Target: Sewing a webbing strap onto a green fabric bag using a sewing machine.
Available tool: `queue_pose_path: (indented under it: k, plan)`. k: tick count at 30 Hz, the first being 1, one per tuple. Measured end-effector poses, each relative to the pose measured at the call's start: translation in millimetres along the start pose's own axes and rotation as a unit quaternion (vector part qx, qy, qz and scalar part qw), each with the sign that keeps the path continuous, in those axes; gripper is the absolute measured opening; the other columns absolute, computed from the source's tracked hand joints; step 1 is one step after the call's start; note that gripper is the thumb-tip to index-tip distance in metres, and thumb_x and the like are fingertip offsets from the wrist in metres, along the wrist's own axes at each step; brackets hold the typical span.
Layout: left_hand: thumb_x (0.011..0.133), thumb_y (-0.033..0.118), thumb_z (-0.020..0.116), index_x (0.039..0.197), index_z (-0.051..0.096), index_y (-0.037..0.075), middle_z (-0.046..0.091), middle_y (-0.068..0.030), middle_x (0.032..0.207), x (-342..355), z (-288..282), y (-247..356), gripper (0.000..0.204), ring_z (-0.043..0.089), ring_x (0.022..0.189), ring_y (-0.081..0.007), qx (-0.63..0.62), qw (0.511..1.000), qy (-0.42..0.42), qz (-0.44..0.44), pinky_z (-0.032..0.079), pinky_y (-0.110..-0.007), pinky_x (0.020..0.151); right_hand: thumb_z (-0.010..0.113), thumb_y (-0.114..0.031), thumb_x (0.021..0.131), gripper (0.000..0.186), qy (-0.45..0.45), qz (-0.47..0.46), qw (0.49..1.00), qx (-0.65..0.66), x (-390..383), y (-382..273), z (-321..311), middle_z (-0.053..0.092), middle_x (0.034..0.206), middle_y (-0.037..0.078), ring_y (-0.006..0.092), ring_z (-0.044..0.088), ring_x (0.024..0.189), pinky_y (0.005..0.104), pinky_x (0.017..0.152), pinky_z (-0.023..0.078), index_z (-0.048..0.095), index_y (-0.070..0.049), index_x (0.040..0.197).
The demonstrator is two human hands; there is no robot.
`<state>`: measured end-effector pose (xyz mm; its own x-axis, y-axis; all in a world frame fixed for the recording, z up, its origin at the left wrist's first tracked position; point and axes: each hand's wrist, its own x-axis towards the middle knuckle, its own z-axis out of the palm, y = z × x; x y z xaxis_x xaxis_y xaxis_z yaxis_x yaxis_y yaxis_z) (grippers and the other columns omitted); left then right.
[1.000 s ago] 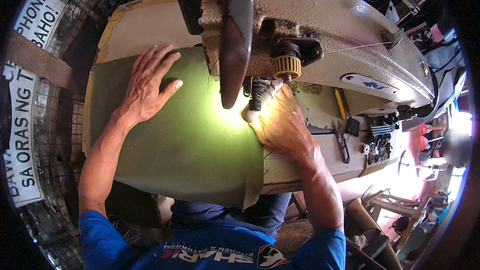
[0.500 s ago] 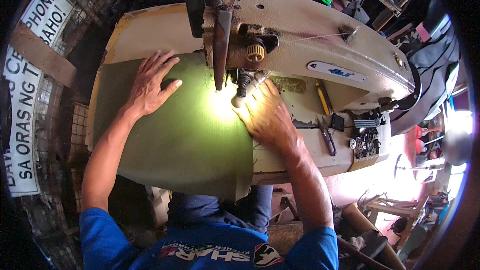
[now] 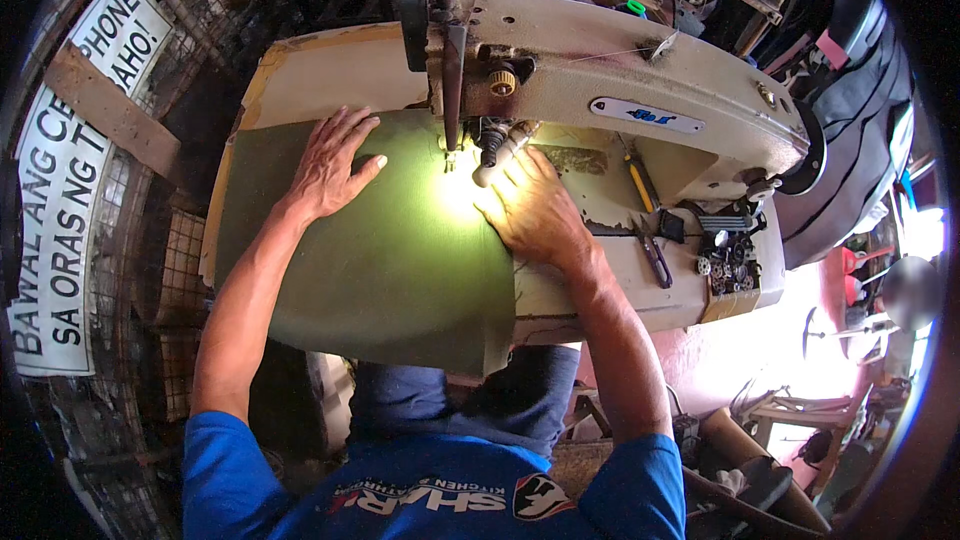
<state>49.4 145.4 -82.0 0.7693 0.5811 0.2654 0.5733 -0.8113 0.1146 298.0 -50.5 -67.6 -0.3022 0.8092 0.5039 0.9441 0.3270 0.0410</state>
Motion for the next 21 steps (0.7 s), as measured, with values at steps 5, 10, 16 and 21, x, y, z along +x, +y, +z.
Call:
queue_pose_path:
  k: [5,10,16,21]
  plan:
    - [0.097,0.046,0.053,0.144,0.045,0.007,0.037,-0.0135,0.155,-2,1,-2,0.062,0.028,0.146,-0.0352,0.002,1.0,-0.017,0.001,0.02,-0.049,0.122,0.059,-0.025,0.088,0.029,0.015,-0.012,1.0,0.002,0,1,3,0.064,0.104,0.015,0.0334,0.058,0.107,0.049,0.101,0.041,0.066,-0.001,0.103]
    - [0.096,0.043,0.057,0.143,0.046,0.005,0.039,-0.0178,0.152,2,-4,5,0.061,0.032,0.144,-0.036,-0.013,0.999,0.023,0.023,0.024,-0.05,0.119,0.062,-0.022,0.085,0.031,-0.034,-0.094,0.993,-0.068,-12,11,11,0.064,0.1,0.014,0.0329,0.059,0.105,0.0469,0.1,0.044,0.065,-0.002,0.108]
    - [0.095,0.037,0.06,0.122,0.062,0.003,0.059,-0.0159,0.127,-39,-41,2,0.043,0.054,0.124,-0.0318,0.049,0.956,0.271,0.103,0.04,-0.046,0.107,0.045,-0.013,0.098,0.037,-0.067,0.045,0.996,0.029,-36,12,22,0.052,0.135,0.013,0.027,0.047,0.132,0.0366,0.116,0.034,0.05,-0.004,0.134]
    - [0.094,0.02,0.062,0.114,0.061,-0.007,0.066,-0.0195,0.106,-211,-135,-39,0.033,0.066,0.095,-0.0341,-0.061,0.993,0.061,-0.086,0.053,-0.038,0.086,0.035,-0.022,0.105,0.046,0.006,0.187,0.96,0.209,-25,42,33,0.045,0.149,0.017,0.0276,0.038,0.141,0.0372,0.118,0.026,0.045,-0.001,0.145]
